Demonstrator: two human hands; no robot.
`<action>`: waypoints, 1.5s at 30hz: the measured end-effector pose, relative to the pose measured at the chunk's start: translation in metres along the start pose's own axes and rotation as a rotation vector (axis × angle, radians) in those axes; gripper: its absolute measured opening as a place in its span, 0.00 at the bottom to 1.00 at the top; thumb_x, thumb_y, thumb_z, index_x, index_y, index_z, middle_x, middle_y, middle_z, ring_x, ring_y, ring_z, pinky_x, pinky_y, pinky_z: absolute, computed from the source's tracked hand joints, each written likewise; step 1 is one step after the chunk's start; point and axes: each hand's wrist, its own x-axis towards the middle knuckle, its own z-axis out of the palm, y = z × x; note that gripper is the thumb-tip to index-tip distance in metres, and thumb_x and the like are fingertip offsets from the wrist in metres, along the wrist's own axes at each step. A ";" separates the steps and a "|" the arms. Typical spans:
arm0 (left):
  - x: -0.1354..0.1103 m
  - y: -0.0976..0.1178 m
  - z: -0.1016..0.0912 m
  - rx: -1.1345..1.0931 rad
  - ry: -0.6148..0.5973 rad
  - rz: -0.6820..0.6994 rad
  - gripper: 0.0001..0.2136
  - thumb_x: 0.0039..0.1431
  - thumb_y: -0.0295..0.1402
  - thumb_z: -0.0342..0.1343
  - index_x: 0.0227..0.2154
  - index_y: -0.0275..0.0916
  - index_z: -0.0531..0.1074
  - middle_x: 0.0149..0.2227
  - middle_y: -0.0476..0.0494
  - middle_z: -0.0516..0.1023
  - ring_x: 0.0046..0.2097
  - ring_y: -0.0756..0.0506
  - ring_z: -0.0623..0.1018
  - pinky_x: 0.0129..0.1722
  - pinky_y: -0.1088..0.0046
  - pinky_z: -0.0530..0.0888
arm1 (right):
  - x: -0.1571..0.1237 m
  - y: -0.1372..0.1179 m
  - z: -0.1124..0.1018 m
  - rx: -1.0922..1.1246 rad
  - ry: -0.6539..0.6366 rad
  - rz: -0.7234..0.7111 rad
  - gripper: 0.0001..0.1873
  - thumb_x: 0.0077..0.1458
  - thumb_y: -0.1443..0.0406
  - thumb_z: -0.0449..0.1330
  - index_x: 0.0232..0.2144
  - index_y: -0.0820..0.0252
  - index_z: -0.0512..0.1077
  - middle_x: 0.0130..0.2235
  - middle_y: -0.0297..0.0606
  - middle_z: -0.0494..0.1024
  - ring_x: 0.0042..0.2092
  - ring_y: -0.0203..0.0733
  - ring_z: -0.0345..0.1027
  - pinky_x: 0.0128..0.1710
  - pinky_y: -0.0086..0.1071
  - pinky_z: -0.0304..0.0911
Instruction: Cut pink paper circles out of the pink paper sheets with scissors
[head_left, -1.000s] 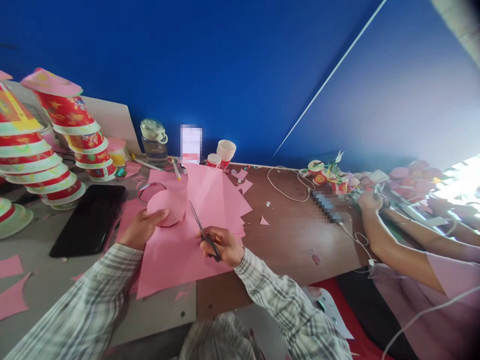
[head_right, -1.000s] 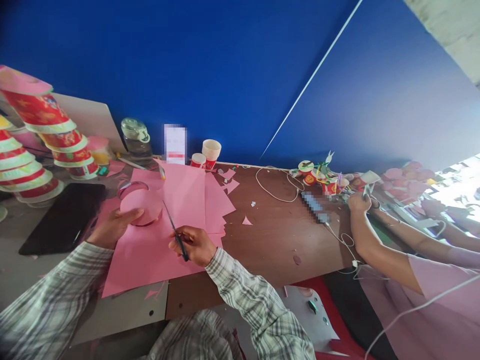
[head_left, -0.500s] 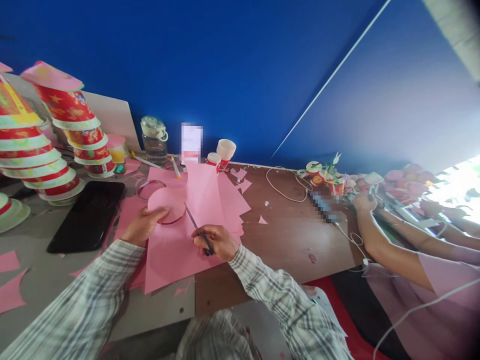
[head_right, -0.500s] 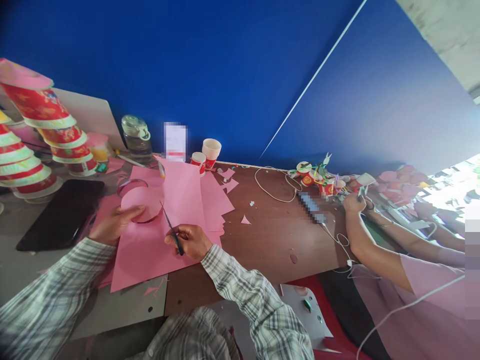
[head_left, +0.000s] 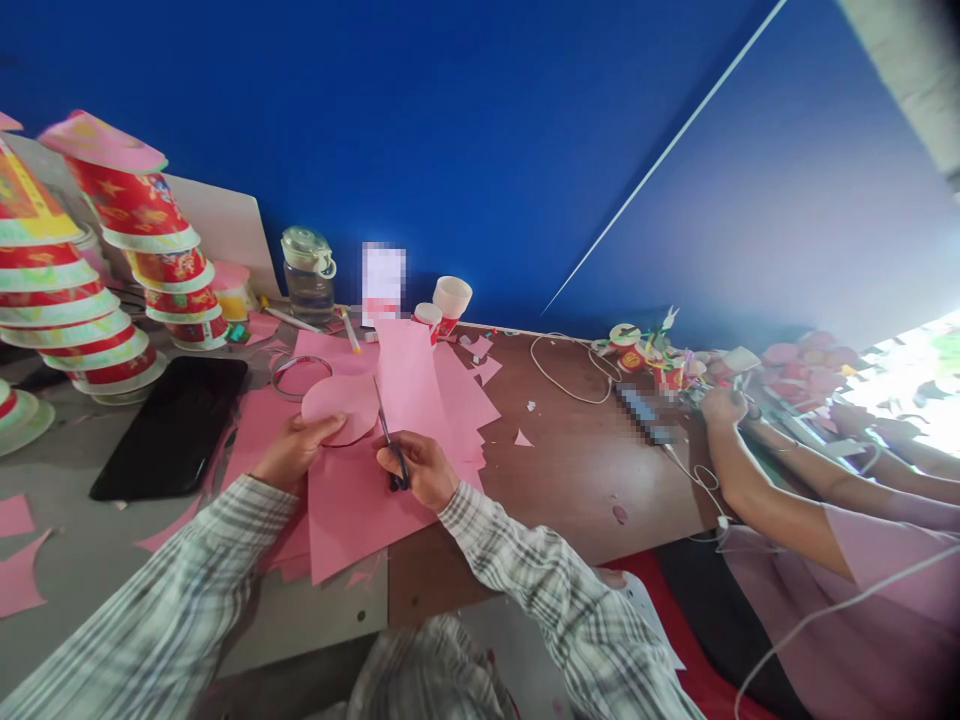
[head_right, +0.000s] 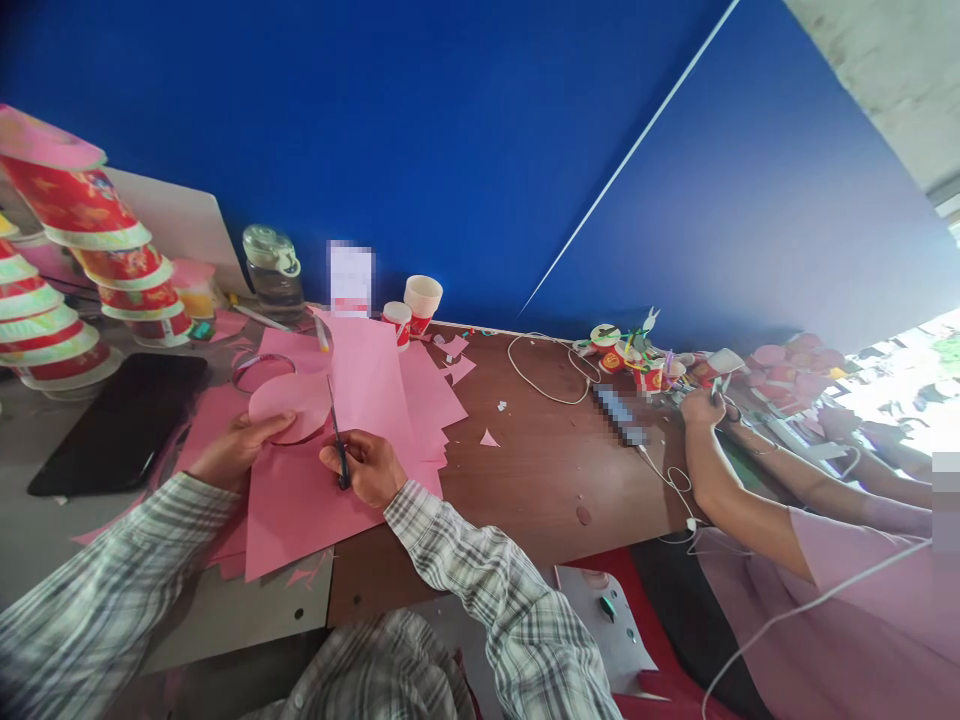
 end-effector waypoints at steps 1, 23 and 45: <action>0.000 0.001 0.000 0.007 -0.003 0.008 0.26 0.22 0.39 0.62 0.30 0.29 0.72 0.29 0.34 0.76 0.33 0.38 0.75 0.28 0.64 0.72 | 0.000 0.000 0.001 0.013 0.008 0.002 0.28 0.36 0.49 0.65 0.33 0.66 0.70 0.18 0.29 0.64 0.18 0.29 0.59 0.18 0.25 0.58; 0.002 0.001 -0.002 0.185 -0.017 0.160 0.23 0.23 0.44 0.60 0.24 0.32 0.72 0.25 0.39 0.75 0.31 0.41 0.74 0.33 0.63 0.71 | 0.005 0.009 -0.002 -0.023 0.052 -0.020 0.27 0.36 0.49 0.65 0.33 0.64 0.69 0.20 0.28 0.63 0.19 0.28 0.58 0.19 0.25 0.55; -0.002 0.005 0.001 0.255 -0.008 0.161 0.22 0.24 0.46 0.59 0.23 0.33 0.72 0.24 0.39 0.75 0.32 0.39 0.74 0.32 0.63 0.71 | 0.005 0.010 -0.004 -0.084 0.050 -0.041 0.28 0.38 0.48 0.64 0.35 0.65 0.69 0.21 0.30 0.64 0.20 0.29 0.59 0.19 0.25 0.54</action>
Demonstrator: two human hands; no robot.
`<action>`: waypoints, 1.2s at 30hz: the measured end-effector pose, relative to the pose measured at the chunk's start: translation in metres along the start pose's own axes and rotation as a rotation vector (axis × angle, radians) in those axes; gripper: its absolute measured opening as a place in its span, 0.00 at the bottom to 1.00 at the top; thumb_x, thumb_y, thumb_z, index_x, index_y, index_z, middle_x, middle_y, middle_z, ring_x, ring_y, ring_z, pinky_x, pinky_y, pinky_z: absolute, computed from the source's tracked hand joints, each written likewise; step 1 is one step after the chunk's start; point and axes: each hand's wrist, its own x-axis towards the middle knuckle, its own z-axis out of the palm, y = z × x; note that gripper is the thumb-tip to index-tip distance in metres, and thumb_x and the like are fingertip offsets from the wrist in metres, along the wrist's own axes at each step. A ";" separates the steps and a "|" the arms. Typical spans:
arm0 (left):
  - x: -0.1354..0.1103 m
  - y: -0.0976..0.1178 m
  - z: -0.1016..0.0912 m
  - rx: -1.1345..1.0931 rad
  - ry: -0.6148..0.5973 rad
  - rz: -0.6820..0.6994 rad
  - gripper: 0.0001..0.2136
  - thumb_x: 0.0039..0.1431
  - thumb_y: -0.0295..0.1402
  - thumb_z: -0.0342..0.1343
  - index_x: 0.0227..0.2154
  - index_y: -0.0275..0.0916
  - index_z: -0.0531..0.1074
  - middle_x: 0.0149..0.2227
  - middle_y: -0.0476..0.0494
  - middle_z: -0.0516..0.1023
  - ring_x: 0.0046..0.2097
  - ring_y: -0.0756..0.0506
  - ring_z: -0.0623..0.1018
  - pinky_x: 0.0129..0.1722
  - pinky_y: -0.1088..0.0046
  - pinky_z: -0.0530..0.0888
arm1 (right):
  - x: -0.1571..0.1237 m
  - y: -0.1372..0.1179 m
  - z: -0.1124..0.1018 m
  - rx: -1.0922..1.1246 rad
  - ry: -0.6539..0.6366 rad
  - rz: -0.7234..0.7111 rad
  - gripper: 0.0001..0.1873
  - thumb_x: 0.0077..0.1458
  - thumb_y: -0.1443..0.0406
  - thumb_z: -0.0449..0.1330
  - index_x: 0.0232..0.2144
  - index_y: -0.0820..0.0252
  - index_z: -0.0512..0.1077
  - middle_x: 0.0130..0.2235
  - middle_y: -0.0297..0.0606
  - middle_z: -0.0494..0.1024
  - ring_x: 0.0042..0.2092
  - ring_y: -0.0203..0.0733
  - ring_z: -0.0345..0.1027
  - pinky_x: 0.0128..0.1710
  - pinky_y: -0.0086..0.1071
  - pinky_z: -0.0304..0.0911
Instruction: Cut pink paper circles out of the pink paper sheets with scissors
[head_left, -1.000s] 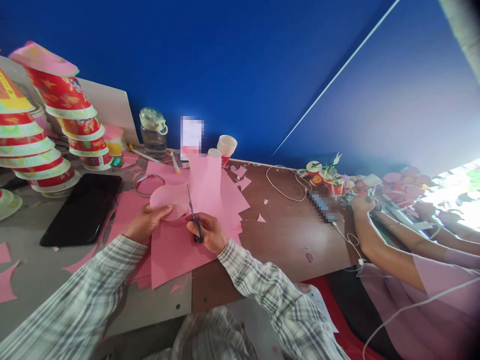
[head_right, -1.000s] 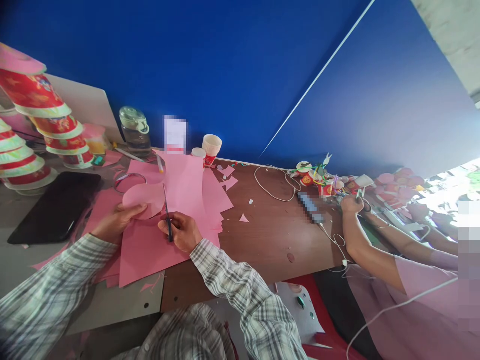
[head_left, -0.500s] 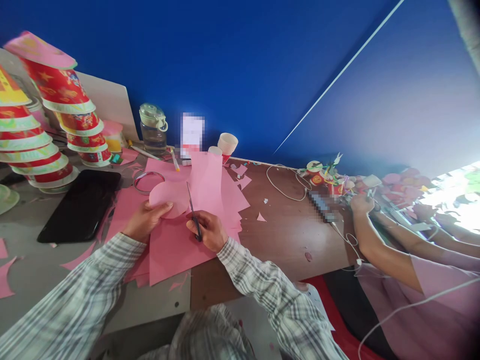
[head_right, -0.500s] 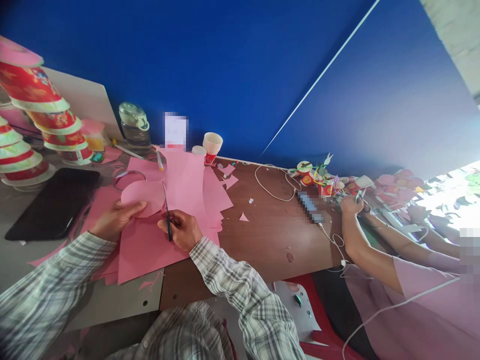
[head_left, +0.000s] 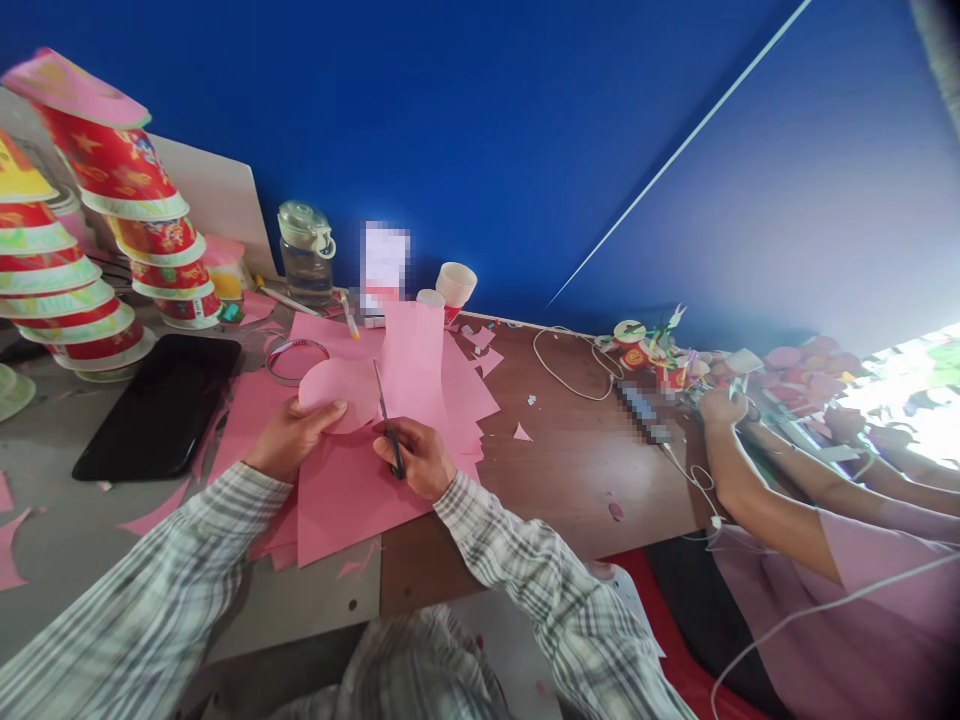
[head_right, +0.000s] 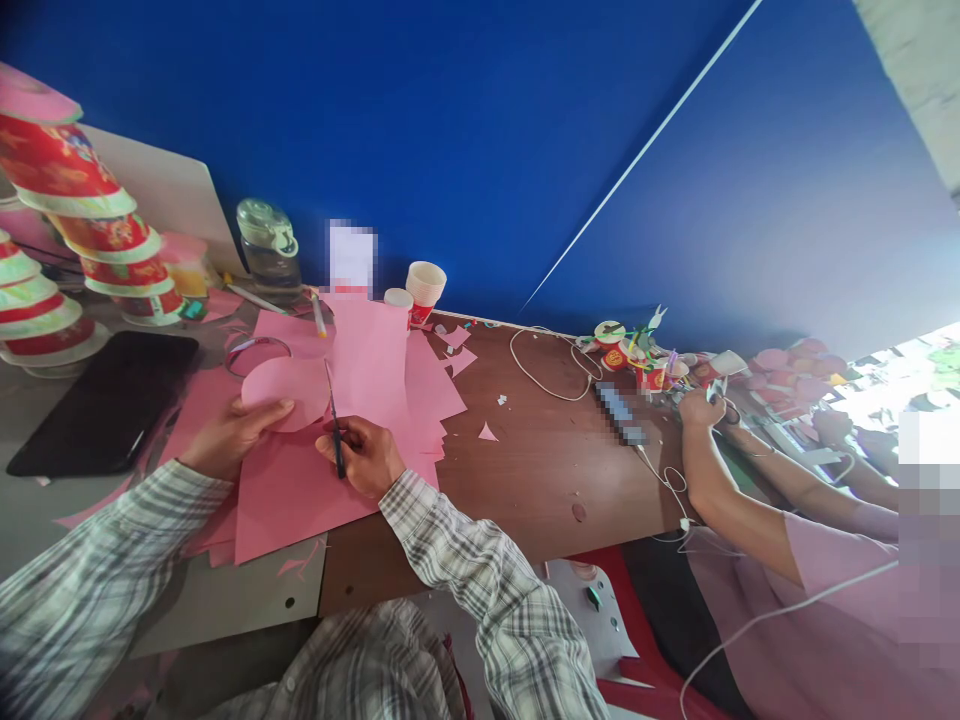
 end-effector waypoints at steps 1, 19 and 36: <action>0.000 -0.001 0.000 -0.004 -0.006 0.000 0.22 0.24 0.46 0.59 0.23 0.32 0.72 0.24 0.39 0.75 0.32 0.40 0.74 0.32 0.63 0.71 | 0.000 0.000 0.000 -0.003 0.002 0.002 0.28 0.38 0.48 0.64 0.35 0.65 0.69 0.21 0.30 0.64 0.20 0.29 0.59 0.19 0.25 0.54; 0.004 -0.004 -0.004 0.031 -0.014 0.043 0.22 0.27 0.47 0.58 0.24 0.33 0.73 0.27 0.39 0.76 0.35 0.39 0.73 0.34 0.62 0.70 | 0.002 0.003 0.001 -0.005 0.014 -0.002 0.28 0.37 0.48 0.64 0.34 0.65 0.69 0.20 0.28 0.62 0.18 0.27 0.57 0.19 0.24 0.54; 0.010 -0.006 -0.010 0.034 -0.016 0.036 0.22 0.30 0.43 0.58 0.29 0.31 0.73 0.26 0.40 0.75 0.34 0.40 0.73 0.32 0.65 0.70 | 0.003 0.002 0.001 0.027 -0.009 0.014 0.28 0.36 0.48 0.65 0.34 0.65 0.70 0.20 0.27 0.61 0.18 0.26 0.56 0.19 0.24 0.58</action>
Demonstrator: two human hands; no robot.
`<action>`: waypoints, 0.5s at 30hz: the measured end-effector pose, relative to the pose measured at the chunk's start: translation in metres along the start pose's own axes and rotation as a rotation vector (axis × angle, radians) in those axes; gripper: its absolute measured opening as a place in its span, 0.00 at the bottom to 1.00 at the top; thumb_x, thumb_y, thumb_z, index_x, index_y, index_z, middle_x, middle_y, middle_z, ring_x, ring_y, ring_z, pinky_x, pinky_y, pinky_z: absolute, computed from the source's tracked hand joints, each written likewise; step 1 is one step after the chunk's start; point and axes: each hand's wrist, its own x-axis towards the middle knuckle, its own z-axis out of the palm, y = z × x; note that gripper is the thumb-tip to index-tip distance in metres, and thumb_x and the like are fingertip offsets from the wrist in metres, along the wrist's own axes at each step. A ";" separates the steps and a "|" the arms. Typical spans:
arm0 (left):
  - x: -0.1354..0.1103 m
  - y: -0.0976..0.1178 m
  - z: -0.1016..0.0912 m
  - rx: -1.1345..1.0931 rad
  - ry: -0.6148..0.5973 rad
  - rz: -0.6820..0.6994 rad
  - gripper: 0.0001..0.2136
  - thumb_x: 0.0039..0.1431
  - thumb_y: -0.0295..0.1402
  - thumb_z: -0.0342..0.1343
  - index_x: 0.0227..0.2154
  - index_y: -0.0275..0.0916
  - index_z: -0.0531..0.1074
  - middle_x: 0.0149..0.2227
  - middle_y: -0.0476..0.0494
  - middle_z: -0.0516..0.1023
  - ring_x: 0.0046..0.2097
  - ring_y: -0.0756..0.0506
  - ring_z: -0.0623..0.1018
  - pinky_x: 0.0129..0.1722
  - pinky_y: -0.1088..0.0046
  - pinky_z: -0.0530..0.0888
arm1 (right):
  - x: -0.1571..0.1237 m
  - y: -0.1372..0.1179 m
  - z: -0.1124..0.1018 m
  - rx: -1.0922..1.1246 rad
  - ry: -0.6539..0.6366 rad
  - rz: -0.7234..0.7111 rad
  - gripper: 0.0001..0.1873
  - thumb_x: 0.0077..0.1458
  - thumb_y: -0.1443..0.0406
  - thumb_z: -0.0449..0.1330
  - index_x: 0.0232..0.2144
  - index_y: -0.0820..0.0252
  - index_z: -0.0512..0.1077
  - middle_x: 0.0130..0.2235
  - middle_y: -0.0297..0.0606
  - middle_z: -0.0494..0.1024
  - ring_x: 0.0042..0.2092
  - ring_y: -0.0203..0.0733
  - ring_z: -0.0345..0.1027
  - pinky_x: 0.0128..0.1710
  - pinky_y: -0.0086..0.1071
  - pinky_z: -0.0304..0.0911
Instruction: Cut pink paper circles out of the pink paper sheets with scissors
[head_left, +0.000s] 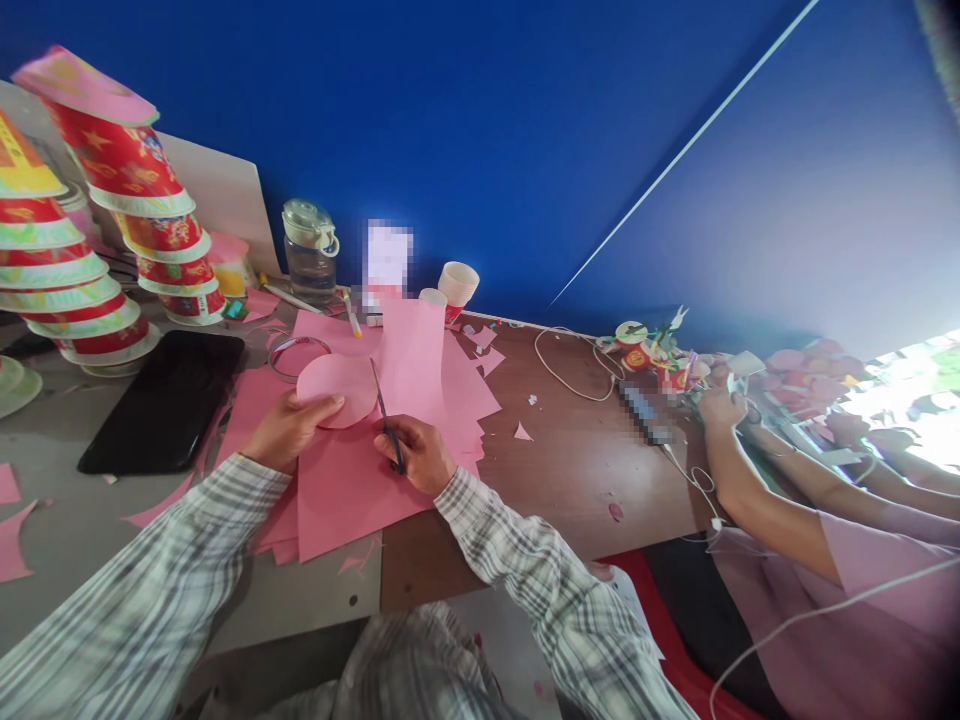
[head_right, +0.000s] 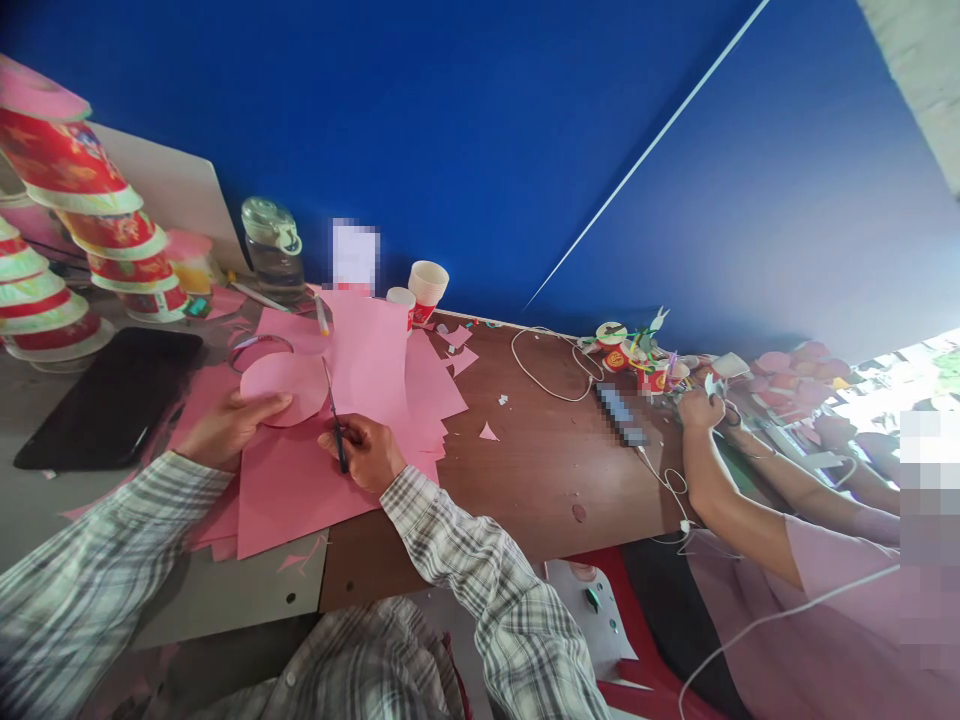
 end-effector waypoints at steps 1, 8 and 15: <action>0.000 0.000 0.000 -0.006 0.003 0.005 0.22 0.30 0.43 0.58 0.29 0.31 0.73 0.25 0.41 0.75 0.34 0.40 0.73 0.32 0.66 0.70 | 0.000 0.000 0.000 0.004 -0.002 0.003 0.29 0.36 0.48 0.65 0.34 0.65 0.70 0.20 0.27 0.61 0.18 0.25 0.55 0.19 0.24 0.59; -0.001 0.006 0.000 0.018 0.029 0.037 0.19 0.28 0.43 0.58 0.23 0.33 0.72 0.24 0.43 0.75 0.33 0.42 0.73 0.32 0.66 0.70 | 0.000 0.001 0.000 0.041 -0.005 0.014 0.30 0.33 0.48 0.66 0.33 0.65 0.70 0.20 0.27 0.62 0.19 0.26 0.55 0.20 0.25 0.61; 0.001 0.004 -0.004 -0.055 -0.015 -0.002 0.20 0.28 0.41 0.59 0.26 0.32 0.73 0.23 0.42 0.75 0.30 0.44 0.72 0.30 0.67 0.70 | -0.001 -0.002 0.002 0.061 -0.021 0.041 0.30 0.33 0.48 0.67 0.33 0.65 0.69 0.20 0.27 0.62 0.19 0.25 0.53 0.20 0.25 0.60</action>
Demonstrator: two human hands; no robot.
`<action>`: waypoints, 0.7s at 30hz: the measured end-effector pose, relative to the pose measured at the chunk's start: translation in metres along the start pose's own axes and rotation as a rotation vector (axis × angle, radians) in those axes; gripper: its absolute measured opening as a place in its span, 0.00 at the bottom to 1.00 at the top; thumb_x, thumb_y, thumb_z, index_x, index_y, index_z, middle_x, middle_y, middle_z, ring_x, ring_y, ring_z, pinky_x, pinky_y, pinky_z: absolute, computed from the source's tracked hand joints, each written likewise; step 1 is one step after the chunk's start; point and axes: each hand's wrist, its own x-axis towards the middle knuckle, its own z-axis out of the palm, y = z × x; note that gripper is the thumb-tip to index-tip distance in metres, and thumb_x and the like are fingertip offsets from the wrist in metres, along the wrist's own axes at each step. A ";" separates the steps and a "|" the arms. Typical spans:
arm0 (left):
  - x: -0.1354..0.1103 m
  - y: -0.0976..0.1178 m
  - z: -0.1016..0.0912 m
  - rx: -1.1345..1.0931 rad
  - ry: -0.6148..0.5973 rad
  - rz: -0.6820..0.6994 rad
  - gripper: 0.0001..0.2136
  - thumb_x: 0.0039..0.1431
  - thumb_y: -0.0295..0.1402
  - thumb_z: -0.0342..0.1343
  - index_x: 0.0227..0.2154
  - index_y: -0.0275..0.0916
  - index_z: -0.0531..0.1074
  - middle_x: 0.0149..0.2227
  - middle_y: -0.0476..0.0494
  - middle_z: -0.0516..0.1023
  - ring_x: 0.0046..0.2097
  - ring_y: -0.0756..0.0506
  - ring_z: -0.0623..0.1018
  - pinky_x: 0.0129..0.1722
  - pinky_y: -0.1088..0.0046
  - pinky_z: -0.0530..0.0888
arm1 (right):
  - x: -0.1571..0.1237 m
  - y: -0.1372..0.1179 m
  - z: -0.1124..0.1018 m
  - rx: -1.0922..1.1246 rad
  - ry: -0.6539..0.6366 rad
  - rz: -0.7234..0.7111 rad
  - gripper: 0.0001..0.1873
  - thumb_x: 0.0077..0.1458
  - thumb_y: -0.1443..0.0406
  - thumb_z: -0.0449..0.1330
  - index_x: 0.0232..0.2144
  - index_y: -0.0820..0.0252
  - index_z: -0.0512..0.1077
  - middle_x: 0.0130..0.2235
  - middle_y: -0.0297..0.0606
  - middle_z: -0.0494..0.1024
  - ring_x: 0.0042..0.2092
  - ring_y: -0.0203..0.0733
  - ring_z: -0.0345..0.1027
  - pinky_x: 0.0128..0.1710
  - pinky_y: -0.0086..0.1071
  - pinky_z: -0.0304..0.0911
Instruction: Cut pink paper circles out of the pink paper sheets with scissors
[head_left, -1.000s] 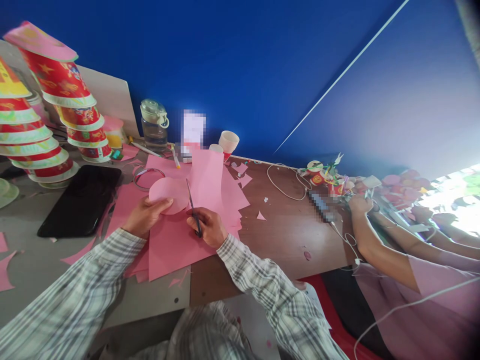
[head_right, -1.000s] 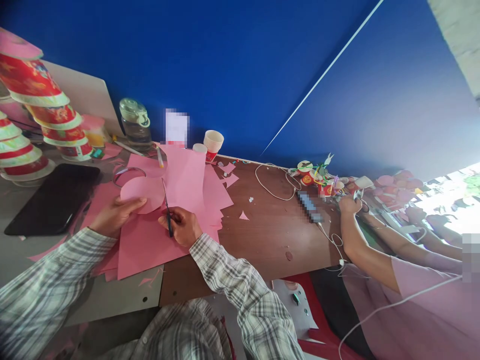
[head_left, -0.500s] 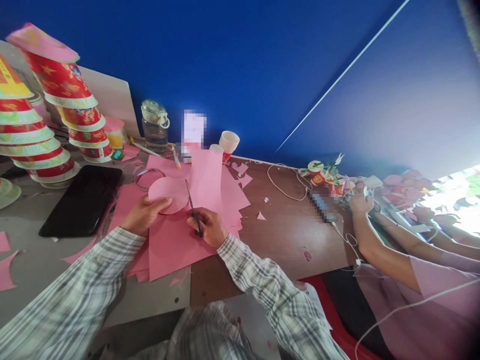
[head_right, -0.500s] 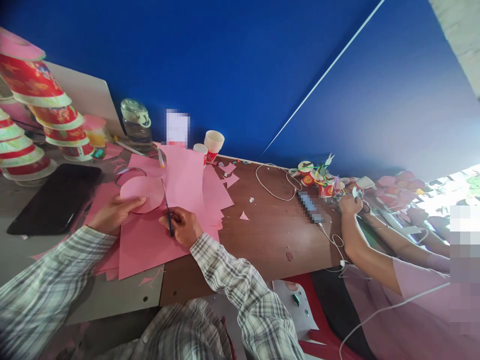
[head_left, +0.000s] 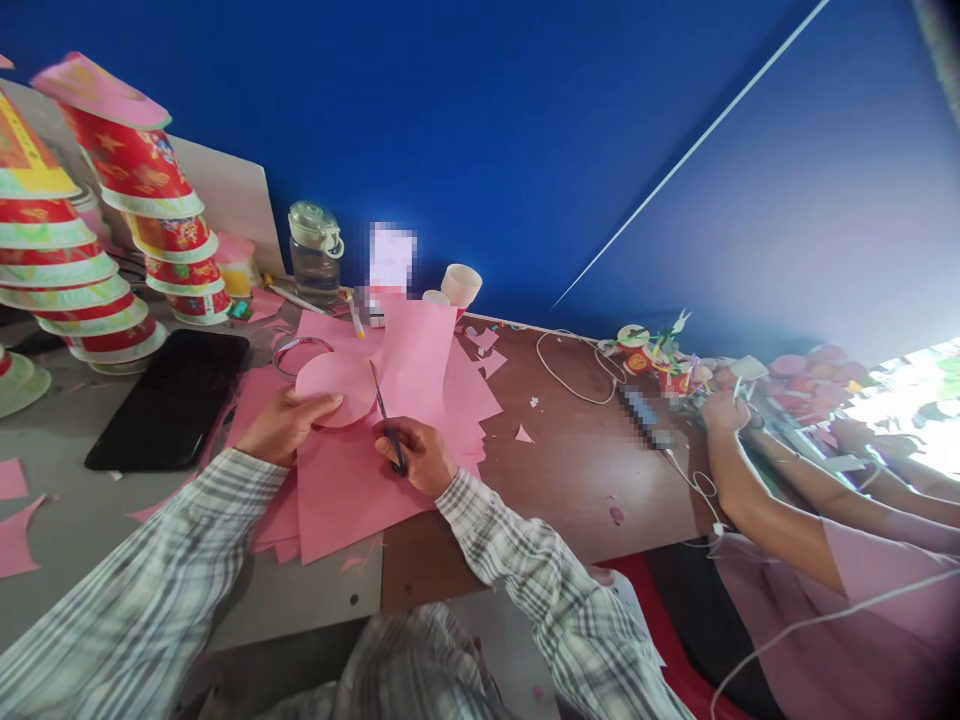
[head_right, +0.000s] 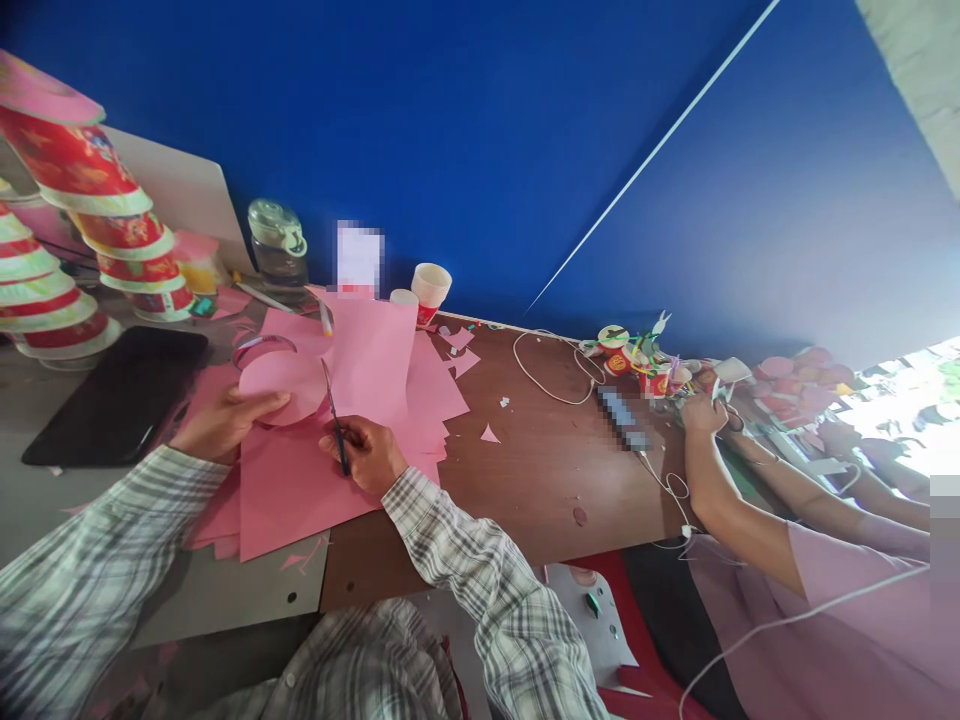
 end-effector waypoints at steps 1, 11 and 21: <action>0.001 -0.001 -0.001 0.000 0.001 0.008 0.19 0.28 0.40 0.59 0.26 0.32 0.73 0.24 0.42 0.75 0.30 0.44 0.72 0.30 0.67 0.70 | 0.000 0.000 0.000 -0.006 -0.001 -0.002 0.30 0.33 0.49 0.67 0.33 0.65 0.69 0.20 0.27 0.62 0.19 0.25 0.54 0.20 0.25 0.59; 0.004 -0.004 -0.003 0.012 -0.002 -0.005 0.21 0.29 0.41 0.59 0.28 0.31 0.73 0.26 0.41 0.75 0.31 0.44 0.73 0.32 0.67 0.69 | 0.003 0.009 -0.003 -0.010 -0.004 -0.021 0.26 0.37 0.52 0.66 0.35 0.64 0.69 0.20 0.27 0.62 0.18 0.26 0.57 0.20 0.26 0.61; 0.004 -0.002 -0.004 0.057 0.000 0.027 0.23 0.27 0.44 0.59 0.28 0.31 0.73 0.26 0.40 0.75 0.33 0.42 0.72 0.34 0.64 0.69 | 0.002 0.006 -0.002 -0.015 -0.001 -0.008 0.26 0.37 0.51 0.66 0.34 0.64 0.69 0.20 0.27 0.63 0.17 0.27 0.59 0.18 0.23 0.57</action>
